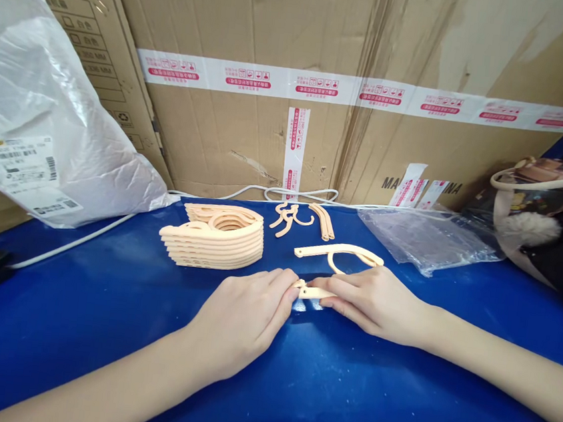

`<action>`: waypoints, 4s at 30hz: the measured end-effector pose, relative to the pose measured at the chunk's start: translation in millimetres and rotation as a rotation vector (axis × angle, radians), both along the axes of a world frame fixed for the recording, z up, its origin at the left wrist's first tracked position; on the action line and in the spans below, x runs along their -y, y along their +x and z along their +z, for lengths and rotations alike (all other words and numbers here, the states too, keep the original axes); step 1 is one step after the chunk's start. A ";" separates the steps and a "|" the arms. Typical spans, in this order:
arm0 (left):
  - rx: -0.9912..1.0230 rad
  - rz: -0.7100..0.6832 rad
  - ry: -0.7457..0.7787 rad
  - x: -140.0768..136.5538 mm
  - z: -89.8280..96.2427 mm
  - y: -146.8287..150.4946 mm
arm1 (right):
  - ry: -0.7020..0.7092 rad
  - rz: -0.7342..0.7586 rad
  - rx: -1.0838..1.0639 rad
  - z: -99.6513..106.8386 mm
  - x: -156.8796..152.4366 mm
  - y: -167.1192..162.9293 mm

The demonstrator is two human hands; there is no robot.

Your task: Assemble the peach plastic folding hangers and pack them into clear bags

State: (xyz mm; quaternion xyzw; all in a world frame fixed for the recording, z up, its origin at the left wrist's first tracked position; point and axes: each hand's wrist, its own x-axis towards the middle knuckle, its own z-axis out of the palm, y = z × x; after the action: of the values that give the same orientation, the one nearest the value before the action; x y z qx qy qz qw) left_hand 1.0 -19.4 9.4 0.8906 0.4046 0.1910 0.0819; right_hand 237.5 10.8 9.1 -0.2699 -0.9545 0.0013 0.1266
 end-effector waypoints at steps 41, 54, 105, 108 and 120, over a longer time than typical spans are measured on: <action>-0.409 -0.058 0.758 -0.7 -2.7 0.6 | -0.131 0.010 -0.070 3.8 4.7 -1.0; -0.232 -0.045 0.656 3.5 -3.7 -0.1 | -0.171 0.048 -0.043 1.9 5.5 -1.1; -0.069 -0.047 0.303 3.5 2.3 -3.9 | 0.283 -0.112 -0.312 14.7 -6.8 7.2; -0.083 -0.056 0.330 4.8 2.3 -3.5 | 0.242 -0.166 -0.295 15.0 -14.7 11.7; -0.189 -0.258 0.235 9.5 0.9 -3.4 | 0.181 -0.142 -0.123 9.7 -22.1 14.3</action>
State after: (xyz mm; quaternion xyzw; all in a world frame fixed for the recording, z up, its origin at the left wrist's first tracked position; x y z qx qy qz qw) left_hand -2.3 -28.9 10.3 0.9525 0.2678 0.1405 -0.0371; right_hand 251.8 32.8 18.9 -0.3236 -0.9197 -0.0772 0.2086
